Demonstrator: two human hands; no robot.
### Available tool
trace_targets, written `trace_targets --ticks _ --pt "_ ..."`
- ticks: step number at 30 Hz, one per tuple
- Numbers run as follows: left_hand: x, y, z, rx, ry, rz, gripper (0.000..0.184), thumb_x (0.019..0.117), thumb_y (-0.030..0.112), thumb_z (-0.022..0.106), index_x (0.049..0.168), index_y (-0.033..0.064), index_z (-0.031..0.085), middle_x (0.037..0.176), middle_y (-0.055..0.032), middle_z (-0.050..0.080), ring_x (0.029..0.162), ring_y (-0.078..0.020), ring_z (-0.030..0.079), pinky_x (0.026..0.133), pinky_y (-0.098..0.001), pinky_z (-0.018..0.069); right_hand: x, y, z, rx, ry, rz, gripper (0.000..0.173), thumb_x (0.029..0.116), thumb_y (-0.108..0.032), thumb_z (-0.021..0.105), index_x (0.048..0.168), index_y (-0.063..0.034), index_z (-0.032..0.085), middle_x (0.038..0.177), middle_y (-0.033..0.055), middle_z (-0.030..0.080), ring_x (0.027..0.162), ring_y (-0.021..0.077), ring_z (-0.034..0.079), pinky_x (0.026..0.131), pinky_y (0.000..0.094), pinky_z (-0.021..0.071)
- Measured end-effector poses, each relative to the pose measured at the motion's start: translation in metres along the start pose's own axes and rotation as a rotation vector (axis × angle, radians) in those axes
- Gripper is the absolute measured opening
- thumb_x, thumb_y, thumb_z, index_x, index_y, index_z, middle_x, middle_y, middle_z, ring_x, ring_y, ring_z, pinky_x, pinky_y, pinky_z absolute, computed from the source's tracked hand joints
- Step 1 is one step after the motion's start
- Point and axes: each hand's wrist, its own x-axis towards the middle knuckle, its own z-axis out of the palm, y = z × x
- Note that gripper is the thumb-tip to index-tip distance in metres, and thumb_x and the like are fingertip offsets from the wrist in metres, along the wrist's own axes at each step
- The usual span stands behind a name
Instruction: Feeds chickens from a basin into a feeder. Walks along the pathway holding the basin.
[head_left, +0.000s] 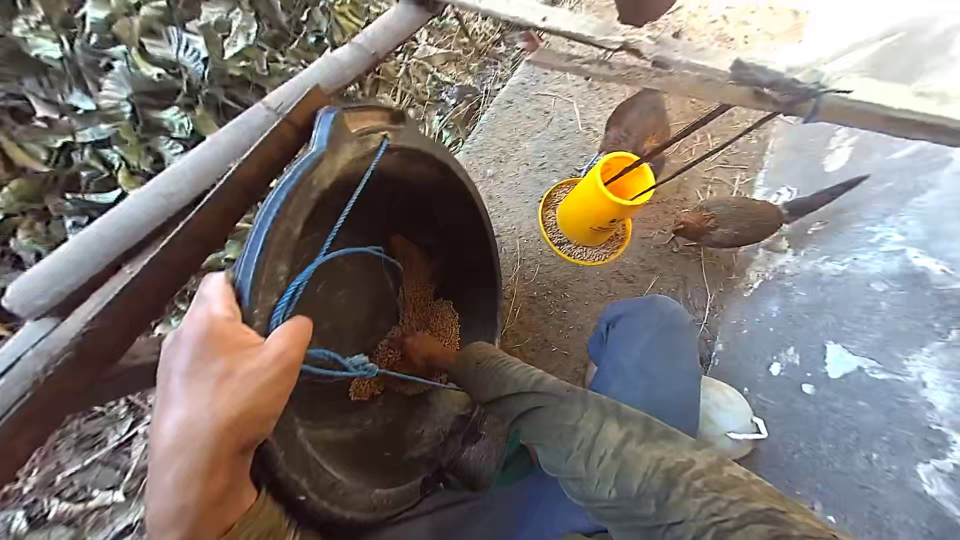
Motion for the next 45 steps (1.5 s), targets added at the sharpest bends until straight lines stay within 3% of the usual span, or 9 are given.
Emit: trace_targets --ticks 3,6,8,13,20,24,33,39,45 --pt "0.001 0.001 0.000 -0.002 -0.004 0.026 0.043 0.0766 0.027 0.065 0.114 0.0084 0.055 0.088 -0.0148 0.062 0.080 -0.0339 0.062 0.060 -0.0596 0.0450 -0.006 0.001 -0.019 0.288 -0.033 0.124 0.048 0.0896 -0.023 0.075 0.132 -0.0038 0.063 0.120 0.0238 0.068 0.113 0.0376 0.065 0.097 0.0607 0.0509" --pt "0.001 0.001 -0.001 0.004 -0.012 0.037 0.047 0.0761 0.026 0.066 0.118 0.0074 0.056 0.094 -0.0178 0.063 0.085 -0.0366 0.063 0.064 -0.0625 0.0455 -0.030 0.001 -0.038 0.733 0.057 0.168 0.035 0.0918 -0.011 0.070 0.125 -0.0032 0.062 0.102 0.0147 0.066 0.085 0.0216 0.063 0.074 0.0429 0.0530" --pt "0.002 -0.001 -0.001 0.009 -0.015 0.043 0.052 0.0759 0.026 0.066 0.123 0.0072 0.055 0.098 -0.0203 0.064 0.089 -0.0398 0.063 0.067 -0.0653 0.0456 -0.052 0.007 -0.047 0.970 0.163 0.100 0.025 0.0897 -0.009 0.066 0.114 -0.0051 0.061 0.082 0.0057 0.059 0.062 0.0129 0.054 0.055 0.0312 0.0469" --pt "0.005 -0.006 0.000 0.021 -0.014 0.073 0.055 0.0749 0.026 0.066 0.124 0.0051 0.054 0.101 -0.0224 0.064 0.091 -0.0411 0.063 0.068 -0.0665 0.0456 -0.139 0.021 -0.095 1.355 0.433 -0.291 0.012 0.0824 -0.005 0.058 0.089 -0.0133 0.054 0.071 -0.0009 0.062 0.046 0.0052 0.046 0.039 0.0209 0.0362" --pt "0.006 -0.005 0.000 0.035 -0.009 0.086 0.053 0.0763 0.025 0.066 0.123 0.0026 0.053 0.102 -0.0254 0.063 0.094 -0.0438 0.062 0.070 -0.0683 0.0452 -0.285 0.057 -0.207 1.292 0.886 -0.536 0.014 0.0796 -0.020 0.075 0.074 -0.0223 0.063 0.077 -0.0026 0.066 0.051 0.0021 0.052 0.043 0.0177 0.0392" --pt "0.006 -0.006 0.001 0.046 0.002 0.107 0.053 0.0750 0.026 0.065 0.122 0.0021 0.054 0.100 -0.0260 0.063 0.093 -0.0453 0.062 0.070 -0.0689 0.0443 -0.329 0.074 -0.263 1.178 1.199 -0.593 0.013 0.0836 -0.010 0.060 0.084 -0.0221 0.060 0.083 0.0005 0.067 0.050 0.0062 0.053 0.040 0.0213 0.0417" --pt "0.007 -0.007 0.003 0.025 0.010 0.100 0.051 0.0740 0.026 0.065 0.118 0.0033 0.054 0.098 -0.0243 0.062 0.090 -0.0436 0.061 0.067 -0.0676 0.0434 -0.286 0.065 -0.348 1.109 1.617 -0.701 0.008 0.0928 -0.008 0.055 0.089 -0.0122 0.060 0.069 0.0012 0.064 0.055 0.0111 0.061 0.051 0.0274 0.0539" --pt "0.006 -0.003 0.001 0.023 -0.003 0.075 0.049 0.0748 0.025 0.065 0.118 0.0039 0.054 0.096 -0.0233 0.061 0.089 -0.0430 0.061 0.067 -0.0664 0.0432 -0.257 0.083 -0.344 1.112 1.676 -0.726 0.009 0.0902 -0.002 0.053 0.097 -0.0072 0.057 0.084 0.0077 0.066 0.069 0.0200 0.067 0.065 0.0396 0.0610" --pt "0.009 -0.008 0.003 0.018 0.020 0.085 0.051 0.0727 0.027 0.066 0.117 0.0050 0.054 0.095 -0.0222 0.062 0.086 -0.0421 0.061 0.064 -0.0664 0.0432 -0.251 0.074 -0.342 0.963 1.884 -0.717 0.010 0.0957 0.000 0.050 0.092 -0.0057 0.058 0.074 0.0049 0.064 0.060 0.0146 0.062 0.056 0.0303 0.0569"
